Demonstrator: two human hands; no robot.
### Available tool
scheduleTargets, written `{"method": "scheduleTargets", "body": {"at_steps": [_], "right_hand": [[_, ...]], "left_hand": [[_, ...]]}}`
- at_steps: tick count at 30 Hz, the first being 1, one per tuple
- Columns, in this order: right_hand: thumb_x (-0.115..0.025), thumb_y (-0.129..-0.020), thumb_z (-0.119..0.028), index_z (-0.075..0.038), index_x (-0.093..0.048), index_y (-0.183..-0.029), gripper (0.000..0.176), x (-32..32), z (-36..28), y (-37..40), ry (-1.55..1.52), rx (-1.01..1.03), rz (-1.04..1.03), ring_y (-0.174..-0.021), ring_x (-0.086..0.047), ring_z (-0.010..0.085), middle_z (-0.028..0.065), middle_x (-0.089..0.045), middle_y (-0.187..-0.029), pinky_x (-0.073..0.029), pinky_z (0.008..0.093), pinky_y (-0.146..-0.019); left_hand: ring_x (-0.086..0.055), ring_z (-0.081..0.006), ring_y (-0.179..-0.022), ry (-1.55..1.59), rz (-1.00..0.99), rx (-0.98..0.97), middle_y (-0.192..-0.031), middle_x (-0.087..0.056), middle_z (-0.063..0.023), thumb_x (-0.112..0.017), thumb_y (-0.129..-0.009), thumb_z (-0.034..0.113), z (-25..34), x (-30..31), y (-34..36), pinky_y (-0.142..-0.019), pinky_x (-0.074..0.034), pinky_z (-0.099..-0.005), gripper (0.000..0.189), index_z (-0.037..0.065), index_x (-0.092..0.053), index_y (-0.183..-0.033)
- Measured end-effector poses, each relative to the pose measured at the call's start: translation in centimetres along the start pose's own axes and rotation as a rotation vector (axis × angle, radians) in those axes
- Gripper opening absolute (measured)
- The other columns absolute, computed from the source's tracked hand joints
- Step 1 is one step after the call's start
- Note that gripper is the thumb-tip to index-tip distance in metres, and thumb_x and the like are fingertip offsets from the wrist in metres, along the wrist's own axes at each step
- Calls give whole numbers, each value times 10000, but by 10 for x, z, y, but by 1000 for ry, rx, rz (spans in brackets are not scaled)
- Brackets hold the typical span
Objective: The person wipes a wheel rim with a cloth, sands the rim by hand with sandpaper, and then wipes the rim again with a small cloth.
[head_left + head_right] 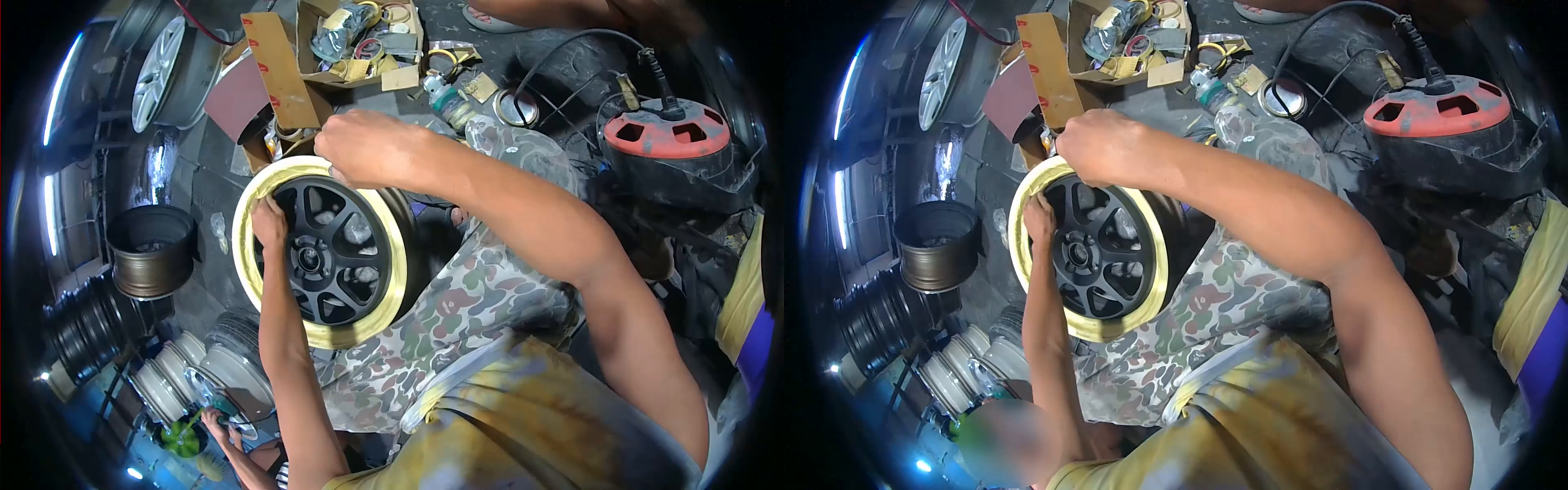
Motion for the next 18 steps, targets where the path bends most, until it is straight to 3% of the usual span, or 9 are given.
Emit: {"method": "scheduleTargets", "body": {"at_steps": [2, 6, 8, 9, 11, 13, 15, 17, 18], "right_hand": [[-704, -807, -129, 45, -734, -870, 188, 1, -8, -1, -6, 9, 4, -856, -716, 413, 239, -715, -846, -581, 485, -781], [-704, -797, -123, 49, -725, -843, 179, -3, -20, -4, -32, 31, -55, -836, -717, 413, 242, -711, -830, -582, 485, -777], [-697, -795, -114, 47, -726, -843, 170, -7, -17, -3, -16, 26, -75, -837, -717, 414, 248, -711, -839, -582, 487, -777], [-698, -795, -114, 48, -726, -844, 172, -3, -14, -2, -11, 13, -52, -838, -717, 416, 250, -711, -845, -582, 487, -777], [-692, -794, -110, 56, -723, -844, 175, -3, -8, -1, -26, 9, -9, -840, -717, 416, 255, -712, -860, -583, 490, -769], [-690, -793, -109, 53, -723, -839, 172, -2, -7, -2, -29, 16, -16, -837, -718, 415, 255, -712, -853, -584, 489, -766], [-683, -794, -108, 42, -733, -836, 163, -4, -13, -5, 5, 4, -47, -832, -723, 409, 254, -714, -836, -586, 483, -764], [-686, -791, -108, 39, -737, -835, 162, -2, -25, -6, 10, 13, -57, -832, -725, 409, 254, -715, -834, -588, 478, -766], [-690, -788, -109, 35, -742, -835, 160, -2, -28, -6, 16, 12, -68, -832, -727, 408, 255, -717, -832, -589, 474, -768]], "left_hand": [[-644, -452, -928, 56, -15, -7, -994, -672, -283, -504, -1001, 139, 26, 6, 5, -858, -502, -515, 280, -59, -701, -1018], [-604, -425, -1083, 214, -334, -556, -1153, -658, -244, -557, -945, 103, 139, 6, 23, -951, -490, -485, 241, -35, -677, -1101], [-602, -431, -1074, 314, -196, -392, -1129, -652, -242, -555, -946, 95, 114, 7, 11, -967, -484, -488, 211, -37, -672, -1062], [-623, -444, -969, 260, -91, -388, -1033, -653, -240, -562, -947, 120, 95, 9, 2, -899, -506, -504, 195, -41, -660, -998], [-639, -461, -789, 107, -83, -133, -892, -640, -277, -533, -988, 153, 22, -16, -11, -762, -516, -536, 279, -67, -663, -875], [-636, -462, -792, -41, 11, -51, -877, -638, -290, -525, -994, 153, 6, -11, -11, -751, -512, -536, 311, -71, -676, -841], [-633, -462, -801, -10, 86, -48, -879, -641, -288, -530, -980, 139, 25, -5, -3, -744, -506, -532, 285, -63, -673, -839], [-610, -447, -932, 154, -114, -188, -958, -642, -283, -528, -958, 125, 86, 0, 5, -823, -472, -540, 204, -36, -629, -881], [-591, -461, -1011, 507, -209, -110, -1055, -633, -287, -585, -906, 84, 107, -8, 15, -884, -470, -535, 140, -22, -642, -976]]}}
Point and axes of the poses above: each hand's wrist, its own y-axis away from the middle knuckle, its own x-axis out of the back of the hand, z = x × y, the point moved 7 cm from there along -y, towards the middle knuckle
